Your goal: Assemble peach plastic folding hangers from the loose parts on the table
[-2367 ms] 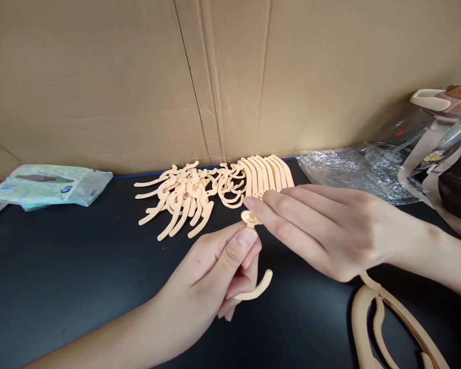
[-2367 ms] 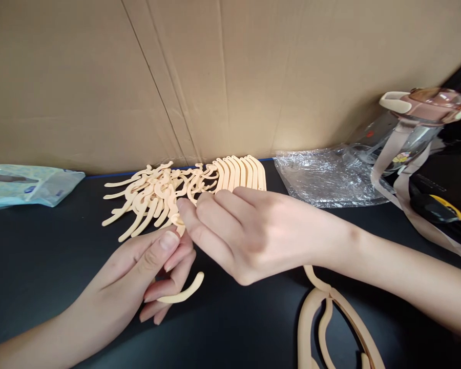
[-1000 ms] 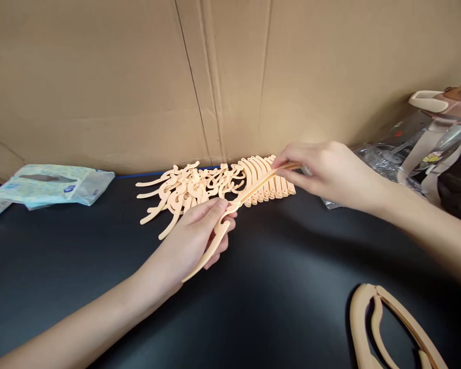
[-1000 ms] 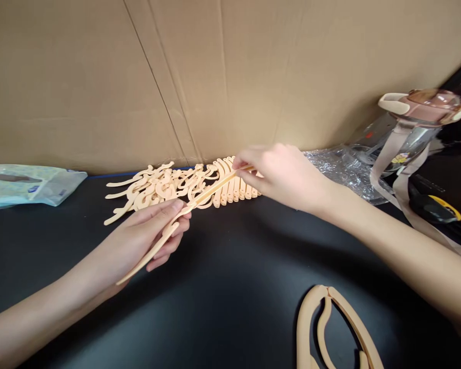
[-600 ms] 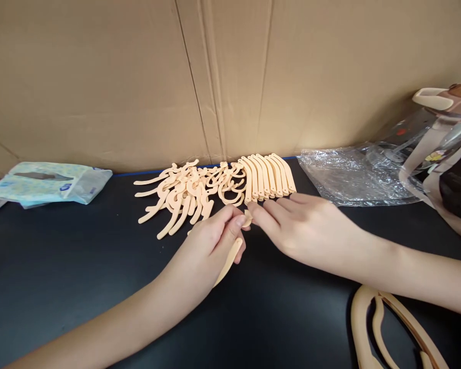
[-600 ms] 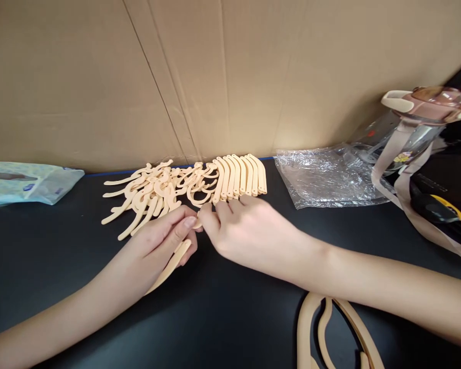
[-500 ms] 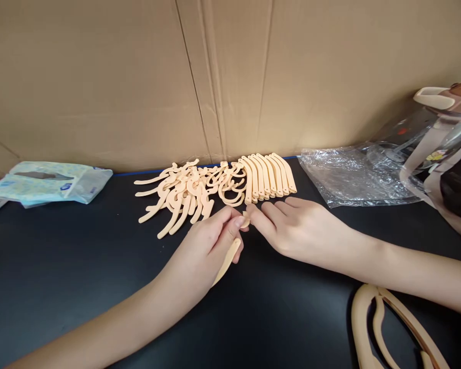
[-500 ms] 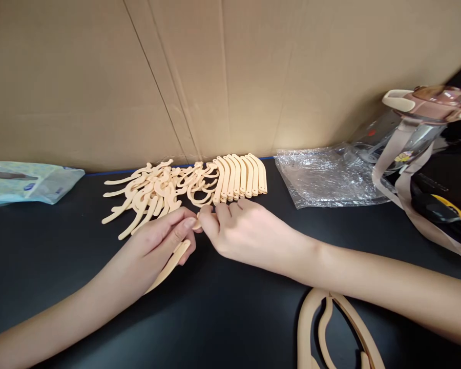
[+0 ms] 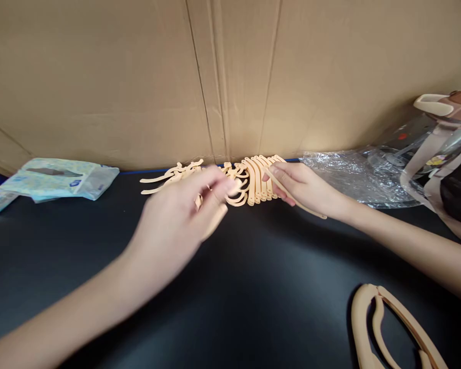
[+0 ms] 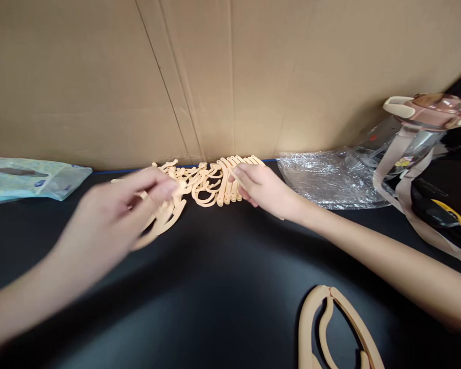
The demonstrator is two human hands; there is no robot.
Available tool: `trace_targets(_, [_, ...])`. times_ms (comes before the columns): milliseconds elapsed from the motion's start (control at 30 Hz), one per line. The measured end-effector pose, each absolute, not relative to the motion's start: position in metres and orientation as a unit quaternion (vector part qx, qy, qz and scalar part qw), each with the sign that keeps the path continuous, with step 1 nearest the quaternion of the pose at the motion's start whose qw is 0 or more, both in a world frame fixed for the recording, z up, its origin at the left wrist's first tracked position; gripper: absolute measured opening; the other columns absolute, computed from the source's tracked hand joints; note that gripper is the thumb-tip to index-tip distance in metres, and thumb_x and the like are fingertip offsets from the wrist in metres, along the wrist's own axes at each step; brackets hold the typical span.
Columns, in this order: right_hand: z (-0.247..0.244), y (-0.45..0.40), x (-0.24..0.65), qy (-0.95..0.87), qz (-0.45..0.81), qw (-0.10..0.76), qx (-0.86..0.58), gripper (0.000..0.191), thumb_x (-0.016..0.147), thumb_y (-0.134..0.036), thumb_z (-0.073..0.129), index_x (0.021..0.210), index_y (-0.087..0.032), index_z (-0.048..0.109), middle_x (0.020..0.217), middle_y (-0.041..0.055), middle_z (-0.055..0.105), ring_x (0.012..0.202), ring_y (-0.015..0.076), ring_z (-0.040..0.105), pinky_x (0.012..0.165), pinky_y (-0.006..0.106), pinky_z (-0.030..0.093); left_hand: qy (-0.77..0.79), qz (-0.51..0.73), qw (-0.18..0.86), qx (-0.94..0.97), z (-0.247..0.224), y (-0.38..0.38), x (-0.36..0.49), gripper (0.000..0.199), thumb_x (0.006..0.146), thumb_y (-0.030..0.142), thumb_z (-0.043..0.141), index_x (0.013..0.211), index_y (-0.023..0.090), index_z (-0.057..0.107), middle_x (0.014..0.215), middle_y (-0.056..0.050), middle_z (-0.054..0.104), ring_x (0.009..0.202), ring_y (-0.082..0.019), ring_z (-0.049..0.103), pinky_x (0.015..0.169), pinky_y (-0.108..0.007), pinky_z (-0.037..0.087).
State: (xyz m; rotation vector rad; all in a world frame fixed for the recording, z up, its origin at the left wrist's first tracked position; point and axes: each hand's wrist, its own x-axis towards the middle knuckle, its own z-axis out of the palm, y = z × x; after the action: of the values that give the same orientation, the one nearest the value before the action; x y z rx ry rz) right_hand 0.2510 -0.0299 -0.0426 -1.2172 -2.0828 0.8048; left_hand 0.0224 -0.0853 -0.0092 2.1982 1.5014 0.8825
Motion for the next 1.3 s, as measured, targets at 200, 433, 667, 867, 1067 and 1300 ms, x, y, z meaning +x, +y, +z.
trace_targets(200, [-0.027, -0.011, 0.26, -0.77, 0.176, 0.431, -0.437, 0.023, 0.092, -0.04, 0.054, 0.091, -0.018, 0.06, 0.079, 0.0014, 0.063, 0.07, 0.0128, 0.06, 0.066, 0.026, 0.049, 0.64, 0.253, 0.152, 0.71, -0.018, -0.025, -0.02, 0.035, 0.09, 0.045, 0.047, 0.072, 0.019, 0.062, 0.06, 0.001, 0.05, 0.055, -0.015, 0.043, 0.054, -0.027, 0.026])
trace_targets(433, [-0.037, -0.006, 0.267, -0.868, -0.204, 0.339, -0.301, 0.013, 0.093, -0.02, 0.053, 0.098, -0.014, 0.063, 0.096, 0.0071, 0.072, 0.086, 0.0184, 0.067, 0.072, 0.03, 0.052, 0.503, 0.256, 0.049, 0.824, -0.046, -0.066, 0.02, 0.032, 0.094, 0.036, 0.046, 0.117, 0.015, 0.054, 0.117, -0.012, 0.059, 0.113, -0.028, 0.051, 0.097, -0.041, 0.04])
trace_targets(667, [-0.06, -0.006, 0.267, -0.901, -0.33, 0.205, -0.195, 0.022, 0.096, -0.01, 0.044, 0.1, -0.014, 0.065, 0.104, 0.0042, 0.074, 0.094, 0.0151, 0.068, 0.077, 0.025, 0.053, 0.137, 0.194, 0.103, 0.966, -0.094, -0.165, 0.082, 0.037, 0.1, 0.034, 0.038, 0.136, 0.034, 0.048, 0.144, -0.001, 0.049, 0.135, -0.024, 0.043, 0.11, -0.038, 0.038])
trace_targets(867, [-0.066, -0.009, 0.267, -0.912, -0.156, 0.221, -0.31, 0.023, 0.091, -0.014, 0.049, 0.104, -0.018, 0.068, 0.116, 0.0027, 0.07, 0.098, 0.0161, 0.068, 0.068, 0.024, 0.051, 0.165, 0.244, -0.048, 0.954, -0.101, -0.165, 0.081, 0.024, 0.093, 0.03, 0.055, 0.117, 0.032, 0.06, 0.128, -0.005, 0.062, 0.118, -0.025, 0.058, 0.104, -0.046, 0.044])
trace_targets(1067, [-0.054, -0.026, 0.267, -0.915, -0.05, 0.258, -0.306, 0.026, 0.091, -0.014, 0.045, 0.106, -0.016, 0.067, 0.113, 0.0073, 0.068, 0.101, 0.0183, 0.064, 0.081, 0.028, 0.049, 0.199, 0.185, -0.05, 0.961, -0.086, -0.16, 0.064, 0.032, 0.095, 0.047, 0.047, 0.108, 0.02, 0.06, 0.124, -0.008, 0.064, 0.114, -0.028, 0.059, 0.105, -0.046, 0.04])
trace_targets(1300, [-0.023, -0.08, 0.259, -0.901, 0.281, 0.028, -0.328, 0.026, 0.087, -0.046, 0.062, 0.093, -0.022, 0.068, 0.074, -0.0047, 0.066, 0.064, 0.008, 0.059, 0.057, 0.02, 0.039, 0.317, 0.211, 0.076, 0.921, -0.08, -0.131, 0.022, 0.015, 0.098, 0.015, 0.042, 0.096, 0.018, 0.057, 0.103, -0.003, 0.067, 0.098, -0.019, 0.06, 0.088, -0.032, 0.045])
